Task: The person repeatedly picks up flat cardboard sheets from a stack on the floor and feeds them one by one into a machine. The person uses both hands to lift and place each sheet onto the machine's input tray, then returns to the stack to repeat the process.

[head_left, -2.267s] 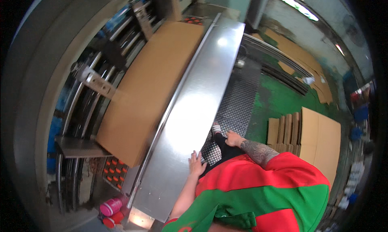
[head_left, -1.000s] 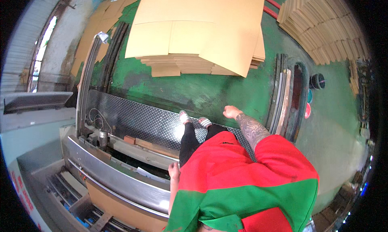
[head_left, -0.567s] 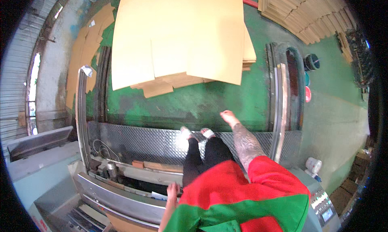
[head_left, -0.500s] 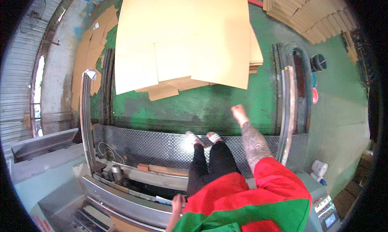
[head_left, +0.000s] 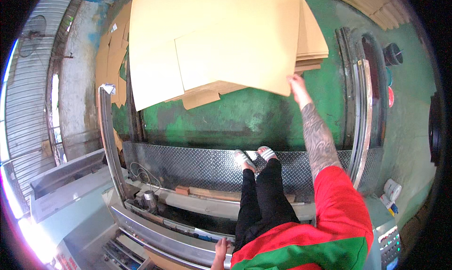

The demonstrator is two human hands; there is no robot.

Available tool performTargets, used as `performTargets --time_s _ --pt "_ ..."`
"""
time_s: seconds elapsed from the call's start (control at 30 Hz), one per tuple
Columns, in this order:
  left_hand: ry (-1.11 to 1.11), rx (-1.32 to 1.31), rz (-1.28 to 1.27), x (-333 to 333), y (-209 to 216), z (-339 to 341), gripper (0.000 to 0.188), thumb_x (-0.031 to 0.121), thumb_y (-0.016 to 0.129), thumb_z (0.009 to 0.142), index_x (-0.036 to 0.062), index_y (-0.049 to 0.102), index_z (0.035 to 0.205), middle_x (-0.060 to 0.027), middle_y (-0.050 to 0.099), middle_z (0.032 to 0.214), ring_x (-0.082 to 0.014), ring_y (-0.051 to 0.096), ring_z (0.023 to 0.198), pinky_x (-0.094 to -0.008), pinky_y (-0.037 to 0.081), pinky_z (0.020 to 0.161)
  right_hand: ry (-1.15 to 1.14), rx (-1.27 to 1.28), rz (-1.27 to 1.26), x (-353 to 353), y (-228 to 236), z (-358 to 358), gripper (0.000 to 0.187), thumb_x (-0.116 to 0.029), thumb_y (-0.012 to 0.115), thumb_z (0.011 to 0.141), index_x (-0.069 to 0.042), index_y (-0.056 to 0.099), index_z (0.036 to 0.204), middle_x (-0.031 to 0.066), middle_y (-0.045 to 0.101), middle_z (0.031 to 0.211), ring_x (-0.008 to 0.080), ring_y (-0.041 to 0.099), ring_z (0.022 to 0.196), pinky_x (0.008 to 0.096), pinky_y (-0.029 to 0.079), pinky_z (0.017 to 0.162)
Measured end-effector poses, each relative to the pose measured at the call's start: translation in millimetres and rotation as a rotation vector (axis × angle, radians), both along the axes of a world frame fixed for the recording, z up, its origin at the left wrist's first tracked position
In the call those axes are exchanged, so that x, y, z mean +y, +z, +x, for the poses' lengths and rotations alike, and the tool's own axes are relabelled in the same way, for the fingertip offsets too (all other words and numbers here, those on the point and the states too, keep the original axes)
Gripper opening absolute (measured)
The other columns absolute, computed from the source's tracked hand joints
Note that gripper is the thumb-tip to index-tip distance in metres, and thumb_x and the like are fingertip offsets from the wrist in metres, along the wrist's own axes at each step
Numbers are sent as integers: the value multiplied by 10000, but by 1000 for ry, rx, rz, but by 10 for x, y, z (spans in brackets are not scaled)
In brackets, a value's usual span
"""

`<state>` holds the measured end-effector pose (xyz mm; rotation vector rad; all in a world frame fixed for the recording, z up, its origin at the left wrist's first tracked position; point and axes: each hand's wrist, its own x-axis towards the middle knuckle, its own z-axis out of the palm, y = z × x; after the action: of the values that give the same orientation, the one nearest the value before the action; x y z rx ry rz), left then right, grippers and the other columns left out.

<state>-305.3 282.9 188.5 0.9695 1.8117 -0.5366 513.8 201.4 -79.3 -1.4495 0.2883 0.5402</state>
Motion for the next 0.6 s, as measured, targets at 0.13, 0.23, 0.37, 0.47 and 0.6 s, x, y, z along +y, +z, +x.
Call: performTargets --time_s 0.13,0.23,0.37,0.47,0.6 --pt "51 -327 92 414 -204 719 537 502 605 1058 16 620 1287 -96 718 1138 -183 683 960 -360 563 857 244 139 185 369 408 -1145 292 -192 650 1022 -37 675 1268 68 751 1149 206 721 1016 372 587 900" --pt "308 -528 108 773 -232 1388 708 561 621 1030 16 498 1465 -154 626 1386 -271 624 1237 -453 504 1077 508 243 211 445 850 -2343 330 -205 692 1000 -33 676 1281 69 755 1162 190 731 994 375 605 857" --pt "466 -735 52 1106 -146 2033 980 713 556 983 8 276 1603 -166 469 1547 -304 478 1415 -486 375 1199 718 497 100 278 1634 -3993 268 -134 720 965 -48 684 1215 13 733 983 139 674 809 293 549 686" --pt "463 -927 134 1125 -98 2136 600 473 543 1085 35 464 1488 -122 584 1426 -327 542 1339 -505 431 1143 744 633 369 -70 2171 -4806 272 -241 666 1018 -70 679 1229 43 764 1038 123 688 825 243 515 719" --pt "646 -819 400 1010 76 1773 365 251 490 1120 29 529 1407 -129 621 1358 -331 603 1244 -515 520 1028 1111 811 71 -317 2134 -4519 537 -542 655 1002 -112 639 1323 100 688 1338 159 672 1120 428 518 928"
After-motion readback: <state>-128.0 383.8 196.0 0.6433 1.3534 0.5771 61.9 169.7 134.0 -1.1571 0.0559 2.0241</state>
